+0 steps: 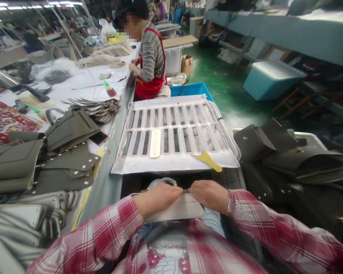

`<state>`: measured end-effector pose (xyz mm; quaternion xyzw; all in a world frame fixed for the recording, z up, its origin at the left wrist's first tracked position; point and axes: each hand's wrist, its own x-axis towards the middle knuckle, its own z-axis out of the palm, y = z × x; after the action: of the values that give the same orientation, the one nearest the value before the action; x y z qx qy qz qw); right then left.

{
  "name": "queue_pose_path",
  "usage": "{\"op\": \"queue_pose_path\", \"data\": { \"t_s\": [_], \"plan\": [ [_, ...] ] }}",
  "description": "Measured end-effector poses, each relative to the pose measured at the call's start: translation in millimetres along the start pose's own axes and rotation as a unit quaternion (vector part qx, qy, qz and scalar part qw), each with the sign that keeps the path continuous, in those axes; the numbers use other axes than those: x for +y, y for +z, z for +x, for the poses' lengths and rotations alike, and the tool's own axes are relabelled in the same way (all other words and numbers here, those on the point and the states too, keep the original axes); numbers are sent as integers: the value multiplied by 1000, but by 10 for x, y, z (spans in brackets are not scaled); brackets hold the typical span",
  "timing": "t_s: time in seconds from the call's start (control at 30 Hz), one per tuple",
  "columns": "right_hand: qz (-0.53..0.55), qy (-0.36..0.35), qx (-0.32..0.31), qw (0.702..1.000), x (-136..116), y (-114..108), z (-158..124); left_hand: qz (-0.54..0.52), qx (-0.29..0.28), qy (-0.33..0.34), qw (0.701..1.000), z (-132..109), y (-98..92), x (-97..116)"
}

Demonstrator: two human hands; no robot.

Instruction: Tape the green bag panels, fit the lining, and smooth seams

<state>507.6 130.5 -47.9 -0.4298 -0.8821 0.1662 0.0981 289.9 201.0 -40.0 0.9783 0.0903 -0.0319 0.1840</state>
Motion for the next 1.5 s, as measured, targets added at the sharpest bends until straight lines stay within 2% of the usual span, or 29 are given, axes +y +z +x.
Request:
{"op": "queue_pose_path", "data": {
  "t_s": [0.17,0.33,0.43,0.5,0.6,0.67,0.77,0.87,1.13,1.23,1.33,1.43,1.5],
  "plan": [
    [142,94,-60,984,161,-119,134,111,1,11,994,-29,61,124],
    [272,175,-182,929,394,-57,429,136,7,37,990,-54,-10,91],
    [326,172,-229,901,446,-6,576,87,-21,56,994,-73,-29,-39],
    [363,145,-250,886,444,10,631,40,-34,60,997,-92,-31,-117],
    [427,99,-274,856,429,27,638,-22,-35,33,999,-158,-63,-206],
    [449,96,-268,847,428,49,617,-65,-49,10,997,-245,-119,-269],
    [449,110,-261,848,425,94,613,-116,-69,5,991,-417,-209,-380],
    [431,94,-273,855,382,127,691,-131,-62,23,989,-540,-228,-451],
    [424,26,-273,863,142,195,1028,-118,-88,12,989,-637,-190,-500],
    [447,33,-252,858,75,288,1117,-133,-79,14,988,-854,-218,-589],
    [459,53,-238,854,7,392,1203,-130,-56,-20,990,-1159,-220,-663],
    [438,63,-225,868,-71,441,1311,-131,-30,-50,990,-1395,-187,-694],
    [418,60,-227,878,-127,433,1406,-131,-19,-59,989,-1465,-164,-698]
  ]
}}
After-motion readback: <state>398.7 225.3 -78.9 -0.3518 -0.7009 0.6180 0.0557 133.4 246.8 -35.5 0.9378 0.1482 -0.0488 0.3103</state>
